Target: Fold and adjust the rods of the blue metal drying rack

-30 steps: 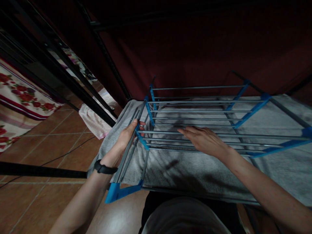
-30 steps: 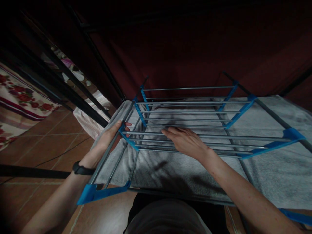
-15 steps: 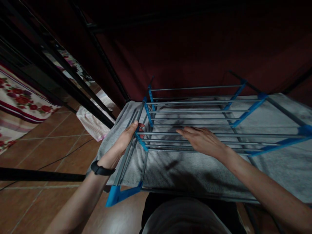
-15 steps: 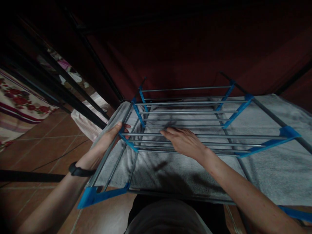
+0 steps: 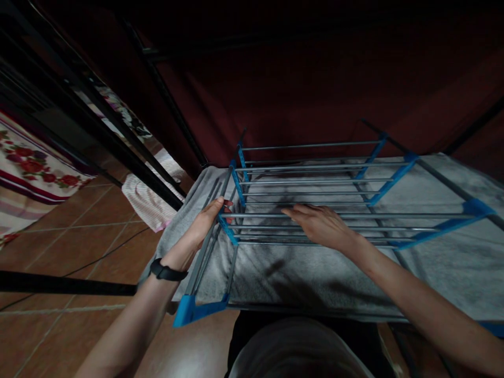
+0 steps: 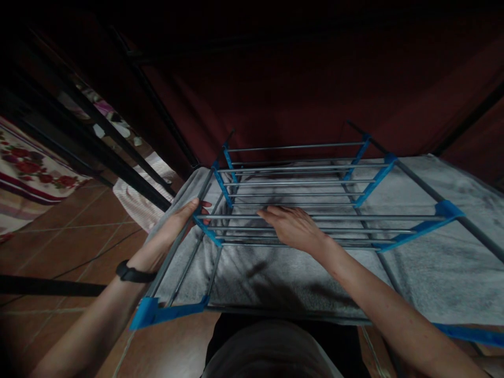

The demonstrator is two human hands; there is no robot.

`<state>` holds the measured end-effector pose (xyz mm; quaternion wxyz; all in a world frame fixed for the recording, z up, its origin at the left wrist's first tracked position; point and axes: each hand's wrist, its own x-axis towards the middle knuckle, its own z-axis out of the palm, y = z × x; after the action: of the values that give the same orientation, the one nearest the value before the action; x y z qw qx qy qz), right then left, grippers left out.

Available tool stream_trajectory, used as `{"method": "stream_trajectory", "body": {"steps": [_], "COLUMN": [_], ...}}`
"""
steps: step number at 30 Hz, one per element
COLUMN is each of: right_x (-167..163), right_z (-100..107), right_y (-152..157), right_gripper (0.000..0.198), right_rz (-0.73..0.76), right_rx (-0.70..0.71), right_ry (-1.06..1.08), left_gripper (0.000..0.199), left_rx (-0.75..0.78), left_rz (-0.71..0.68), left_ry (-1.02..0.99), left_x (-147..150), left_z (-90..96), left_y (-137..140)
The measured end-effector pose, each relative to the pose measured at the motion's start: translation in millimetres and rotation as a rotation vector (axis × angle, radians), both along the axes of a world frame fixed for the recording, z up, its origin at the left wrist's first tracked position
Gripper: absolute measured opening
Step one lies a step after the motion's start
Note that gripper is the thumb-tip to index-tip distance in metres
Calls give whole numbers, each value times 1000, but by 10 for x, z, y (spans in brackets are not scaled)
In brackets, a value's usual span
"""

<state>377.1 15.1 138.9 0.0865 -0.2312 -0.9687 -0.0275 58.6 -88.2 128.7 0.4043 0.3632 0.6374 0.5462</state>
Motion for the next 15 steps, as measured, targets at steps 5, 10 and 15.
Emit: {"method": "stream_trajectory", "body": {"steps": [5, 10, 15], "right_x": [17, 58, 382], "right_z": [-38, -84, -160], "right_y": [-9, -8, -4], "right_gripper": [47, 43, 45], "right_rz": [18, 98, 70], "right_rx": [51, 136, 149], "right_ry": [40, 133, 298], "left_gripper": [53, 54, 46], "left_rx": [-7, 2, -29], "left_rz": [-5, 8, 52], "left_ry": [-27, -66, -162], "left_x": [-20, -14, 61], "left_z": [-18, -23, 48], "left_y": [-19, -6, -20]}}
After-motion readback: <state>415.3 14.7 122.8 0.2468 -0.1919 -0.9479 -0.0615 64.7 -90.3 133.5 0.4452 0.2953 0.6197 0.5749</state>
